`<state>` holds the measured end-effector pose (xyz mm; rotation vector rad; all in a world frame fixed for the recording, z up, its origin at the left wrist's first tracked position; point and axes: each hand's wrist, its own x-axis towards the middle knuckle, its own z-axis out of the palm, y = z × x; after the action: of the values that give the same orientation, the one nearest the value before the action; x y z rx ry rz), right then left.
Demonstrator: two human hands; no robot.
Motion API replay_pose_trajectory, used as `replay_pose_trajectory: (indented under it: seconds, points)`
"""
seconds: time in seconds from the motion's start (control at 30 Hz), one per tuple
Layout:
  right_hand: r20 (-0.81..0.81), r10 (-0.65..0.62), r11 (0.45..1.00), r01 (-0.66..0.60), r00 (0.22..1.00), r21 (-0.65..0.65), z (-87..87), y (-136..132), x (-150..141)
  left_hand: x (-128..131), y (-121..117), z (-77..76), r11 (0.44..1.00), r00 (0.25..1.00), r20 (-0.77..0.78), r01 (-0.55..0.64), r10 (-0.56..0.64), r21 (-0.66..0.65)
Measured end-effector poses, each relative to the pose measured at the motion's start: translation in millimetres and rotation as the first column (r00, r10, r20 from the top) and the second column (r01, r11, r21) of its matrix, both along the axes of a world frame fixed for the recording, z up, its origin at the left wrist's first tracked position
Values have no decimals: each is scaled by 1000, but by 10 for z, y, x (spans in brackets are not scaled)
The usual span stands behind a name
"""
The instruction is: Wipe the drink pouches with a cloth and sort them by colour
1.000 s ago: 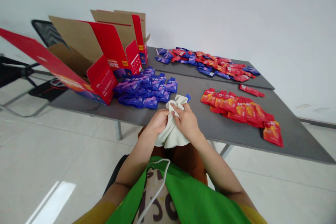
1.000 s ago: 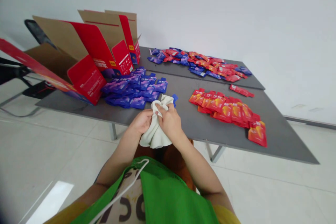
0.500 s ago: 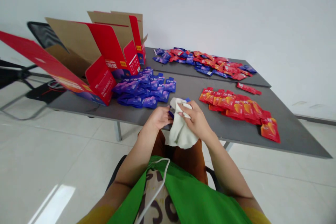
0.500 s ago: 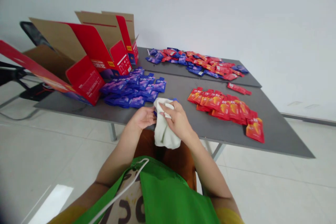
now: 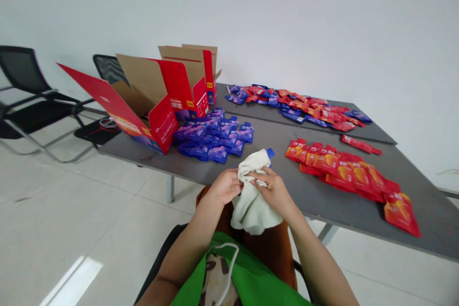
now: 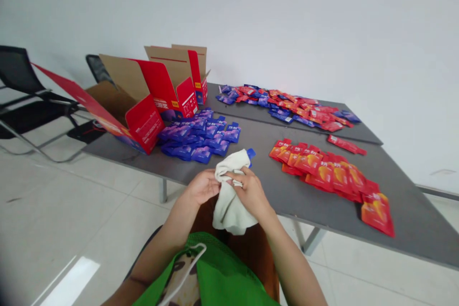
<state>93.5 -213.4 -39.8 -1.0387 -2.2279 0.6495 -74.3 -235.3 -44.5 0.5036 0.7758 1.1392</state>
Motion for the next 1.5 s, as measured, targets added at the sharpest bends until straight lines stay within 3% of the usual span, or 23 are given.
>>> replay_pose_trajectory:
  seconds: [0.1, 0.17, 0.2, 0.27, 0.37, 0.47, 0.53, 0.57, 0.73, 0.83, 1.0, 1.3, 1.4, 1.5]
  points:
    - [71, -325, 944, 319, 943, 87, -46, 97, 161, -31, -109, 40, 996, 1000, -22, -5, 3, -88]
    - [158, -529, 841, 490, 834, 228, -52, 98, 254, -108, -184, 89, 983, 976, -132, -177, 171, -39]
    - [178, -589, 796, 529, 788, 293, -53, 77, 284, -178, -216, 134, 951, 927, -217, -308, 306, 29]
    - [189, -620, 762, 529, 761, 373, -64, 11, 304, -387, -253, 276, 812, 709, -397, -530, 583, 246]
    - [201, -568, 791, 462, 798, 400, -115, -69, 278, -782, -219, 592, 672, 272, -628, -454, 729, 585]
    - [174, -552, 790, 444, 816, 422, -163, -76, 256, -1095, -28, 865, 606, -203, -674, -312, 710, 732]
    - [139, -560, 773, 455, 816, 441, -175, -55, 254, -1238, 192, 915, 621, -392, -652, -221, 650, 752]
    - [125, -563, 766, 460, 817, 449, -176, -43, 255, -1303, 316, 891, 648, -437, -640, -155, 632, 745]
    - [59, -582, 743, 500, 811, 445, -159, -17, 269, -1617, 746, 513, 834, -443, -715, 170, 540, 525]
    - [35, -598, 737, 532, 801, 416, -157, -23, 276, -1723, 741, 297, 849, -412, -744, 308, 525, 429]
    - [65, -580, 765, 516, 812, 386, -156, -6, 262, -1779, 586, 97, 719, -290, -660, 350, 693, 600]
    - [194, -580, 801, 510, 791, 314, -147, 25, 254, -1662, 325, 156, 547, -380, -436, 259, 816, 796]
    - [266, -586, 806, 515, 765, 292, -140, 37, 250, -1767, 95, 202, 387, -449, -305, 100, 839, 917]
    - [313, -577, 816, 516, 754, 261, -127, 48, 246, -2042, -160, 241, 160, -598, -277, -242, 752, 957]
